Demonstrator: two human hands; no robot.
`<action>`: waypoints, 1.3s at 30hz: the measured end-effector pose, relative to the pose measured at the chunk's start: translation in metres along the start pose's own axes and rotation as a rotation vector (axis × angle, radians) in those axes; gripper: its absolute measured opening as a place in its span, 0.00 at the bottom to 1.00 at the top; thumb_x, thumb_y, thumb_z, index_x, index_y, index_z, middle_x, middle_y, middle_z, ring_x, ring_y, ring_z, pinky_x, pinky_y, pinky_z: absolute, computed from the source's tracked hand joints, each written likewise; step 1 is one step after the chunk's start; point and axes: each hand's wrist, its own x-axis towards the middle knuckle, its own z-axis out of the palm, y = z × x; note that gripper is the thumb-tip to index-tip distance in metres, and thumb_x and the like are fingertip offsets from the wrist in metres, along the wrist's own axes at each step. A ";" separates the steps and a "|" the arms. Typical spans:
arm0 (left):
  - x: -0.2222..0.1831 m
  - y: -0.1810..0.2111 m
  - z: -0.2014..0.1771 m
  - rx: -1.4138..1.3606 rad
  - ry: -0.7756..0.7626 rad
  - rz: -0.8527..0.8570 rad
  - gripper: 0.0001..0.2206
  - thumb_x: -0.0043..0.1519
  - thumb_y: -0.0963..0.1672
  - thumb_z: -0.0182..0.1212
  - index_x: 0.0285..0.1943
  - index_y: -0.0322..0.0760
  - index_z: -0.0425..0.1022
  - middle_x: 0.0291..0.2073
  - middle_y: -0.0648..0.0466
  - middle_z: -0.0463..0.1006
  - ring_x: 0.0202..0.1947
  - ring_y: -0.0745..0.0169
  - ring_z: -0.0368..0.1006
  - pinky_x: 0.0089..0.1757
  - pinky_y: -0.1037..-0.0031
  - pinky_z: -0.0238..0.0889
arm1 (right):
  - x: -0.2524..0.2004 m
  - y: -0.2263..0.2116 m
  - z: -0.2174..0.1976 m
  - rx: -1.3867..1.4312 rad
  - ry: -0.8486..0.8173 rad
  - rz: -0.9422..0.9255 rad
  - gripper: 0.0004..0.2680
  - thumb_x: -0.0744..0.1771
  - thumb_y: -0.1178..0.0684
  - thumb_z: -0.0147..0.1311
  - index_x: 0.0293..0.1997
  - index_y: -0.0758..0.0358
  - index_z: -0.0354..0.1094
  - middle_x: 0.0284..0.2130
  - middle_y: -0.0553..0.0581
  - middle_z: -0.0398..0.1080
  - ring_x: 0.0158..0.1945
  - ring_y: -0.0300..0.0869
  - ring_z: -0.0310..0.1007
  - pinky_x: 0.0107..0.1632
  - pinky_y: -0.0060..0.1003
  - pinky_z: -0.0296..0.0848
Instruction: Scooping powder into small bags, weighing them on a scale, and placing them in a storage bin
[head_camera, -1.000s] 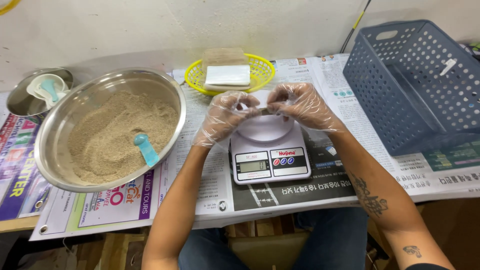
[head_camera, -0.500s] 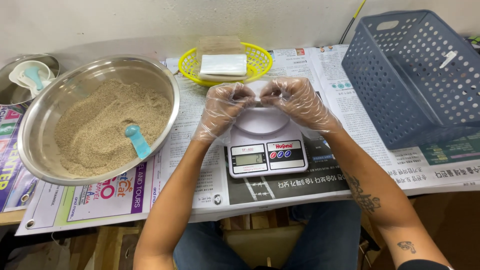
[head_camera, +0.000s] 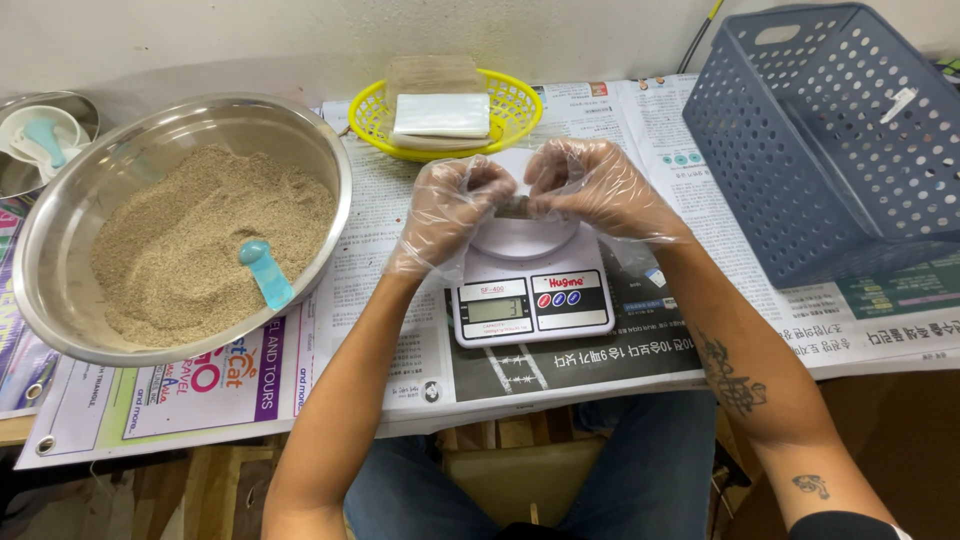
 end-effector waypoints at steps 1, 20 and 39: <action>0.001 -0.004 -0.003 -0.030 -0.023 -0.025 0.04 0.57 0.44 0.72 0.36 0.41 0.85 0.25 0.51 0.81 0.31 0.62 0.76 0.37 0.73 0.72 | -0.001 -0.001 -0.003 0.032 -0.009 0.052 0.06 0.64 0.57 0.68 0.37 0.65 0.74 0.25 0.57 0.73 0.31 0.37 0.71 0.32 0.31 0.73; -0.002 -0.015 -0.031 0.638 0.274 0.406 0.03 0.59 0.40 0.66 0.36 0.41 0.75 0.31 0.52 0.75 0.32 0.51 0.68 0.38 0.62 0.62 | -0.005 -0.010 0.000 -0.106 0.148 0.221 0.12 0.60 0.59 0.70 0.44 0.53 0.73 0.33 0.49 0.73 0.34 0.34 0.70 0.34 0.25 0.69; -0.009 -0.032 -0.043 1.091 0.504 0.868 0.33 0.73 0.40 0.63 0.82 0.56 0.45 0.48 0.52 0.77 0.43 0.50 0.72 0.42 0.58 0.67 | 0.007 0.026 -0.031 -0.331 0.572 -0.167 0.18 0.75 0.36 0.42 0.41 0.59 0.71 0.30 0.51 0.74 0.30 0.37 0.71 0.32 0.32 0.67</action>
